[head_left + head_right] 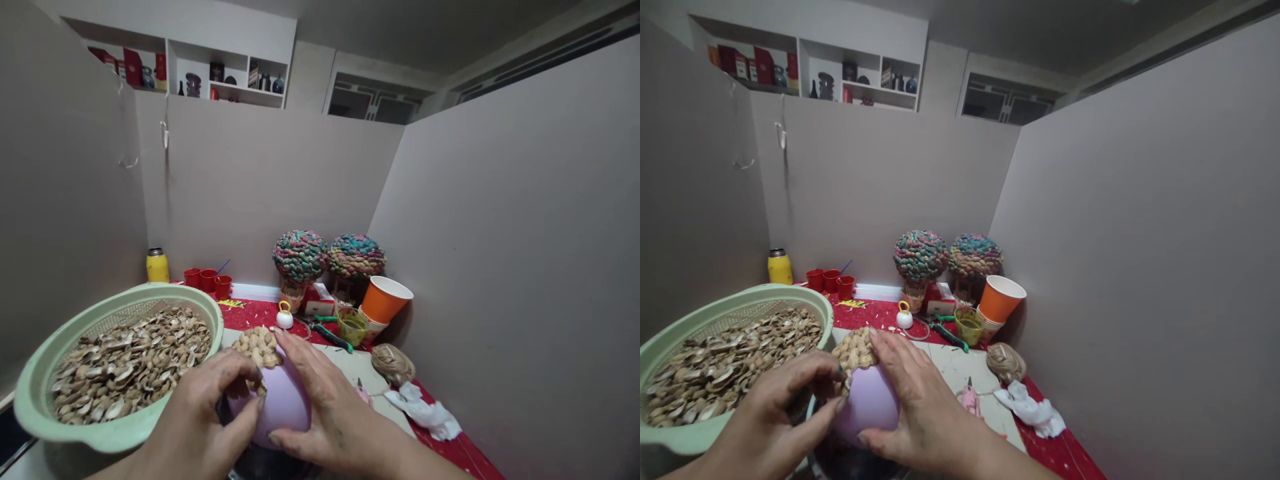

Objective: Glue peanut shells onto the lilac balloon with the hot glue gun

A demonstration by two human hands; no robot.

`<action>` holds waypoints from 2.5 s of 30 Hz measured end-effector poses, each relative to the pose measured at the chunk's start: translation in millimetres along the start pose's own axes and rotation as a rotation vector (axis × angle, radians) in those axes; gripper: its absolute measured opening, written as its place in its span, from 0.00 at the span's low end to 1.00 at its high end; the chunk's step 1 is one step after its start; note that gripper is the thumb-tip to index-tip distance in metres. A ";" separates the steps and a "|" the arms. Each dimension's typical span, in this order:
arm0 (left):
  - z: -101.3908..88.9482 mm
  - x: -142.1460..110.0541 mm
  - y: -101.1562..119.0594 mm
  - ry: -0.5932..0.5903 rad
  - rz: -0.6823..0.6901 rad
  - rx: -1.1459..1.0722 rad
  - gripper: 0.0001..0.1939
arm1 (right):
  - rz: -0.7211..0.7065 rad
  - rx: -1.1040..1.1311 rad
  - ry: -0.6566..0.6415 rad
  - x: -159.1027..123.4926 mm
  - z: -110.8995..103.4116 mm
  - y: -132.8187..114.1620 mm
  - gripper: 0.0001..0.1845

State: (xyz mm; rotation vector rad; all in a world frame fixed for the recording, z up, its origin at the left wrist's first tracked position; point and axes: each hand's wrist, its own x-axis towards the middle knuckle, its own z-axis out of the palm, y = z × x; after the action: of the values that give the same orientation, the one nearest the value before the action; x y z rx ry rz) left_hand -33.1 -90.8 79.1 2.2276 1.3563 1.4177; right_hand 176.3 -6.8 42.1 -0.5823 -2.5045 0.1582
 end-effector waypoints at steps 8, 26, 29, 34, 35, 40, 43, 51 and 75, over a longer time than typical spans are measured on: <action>7.8 6.3 4.6 -0.105 0.114 0.262 0.08 | -0.023 0.007 0.020 -5.2 3.5 1.4 0.69; 14.9 6.0 -1.7 -0.200 0.131 0.316 0.07 | -0.011 0.030 0.008 -7.5 3.7 1.2 0.70; 14.3 5.6 -0.9 -0.210 0.159 0.319 0.07 | -0.009 0.030 0.000 -8.0 2.8 0.4 0.69; 13.2 3.1 -1.0 -0.171 0.173 0.297 0.08 | 0.003 0.032 -0.018 -7.4 1.4 -0.9 0.67; 13.0 2.4 -1.7 -0.164 0.174 0.292 0.08 | 0.006 0.032 -0.019 -7.2 1.3 -1.2 0.67; 9.4 -2.0 -4.9 -0.063 0.184 0.213 0.12 | -0.010 0.030 0.011 -8.1 2.2 -1.2 0.65; 4.8 -3.8 -4.3 0.096 0.102 0.122 0.14 | -0.041 0.032 0.068 -10.6 4.6 1.2 0.64; 21.5 0.5 -11.3 0.004 -0.384 -0.142 0.24 | 0.027 0.103 0.149 -22.9 13.0 8.0 0.58; 47.8 -17.9 -33.6 -0.051 0.045 0.230 0.25 | -0.404 -0.251 0.263 -12.3 -27.2 -23.5 0.13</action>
State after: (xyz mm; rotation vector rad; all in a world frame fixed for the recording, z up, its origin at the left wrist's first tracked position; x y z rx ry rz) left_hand -17.9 -70.7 23.5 2.4316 1.5305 1.2649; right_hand 191.6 -33.6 64.2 -0.1670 -2.3390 -0.3655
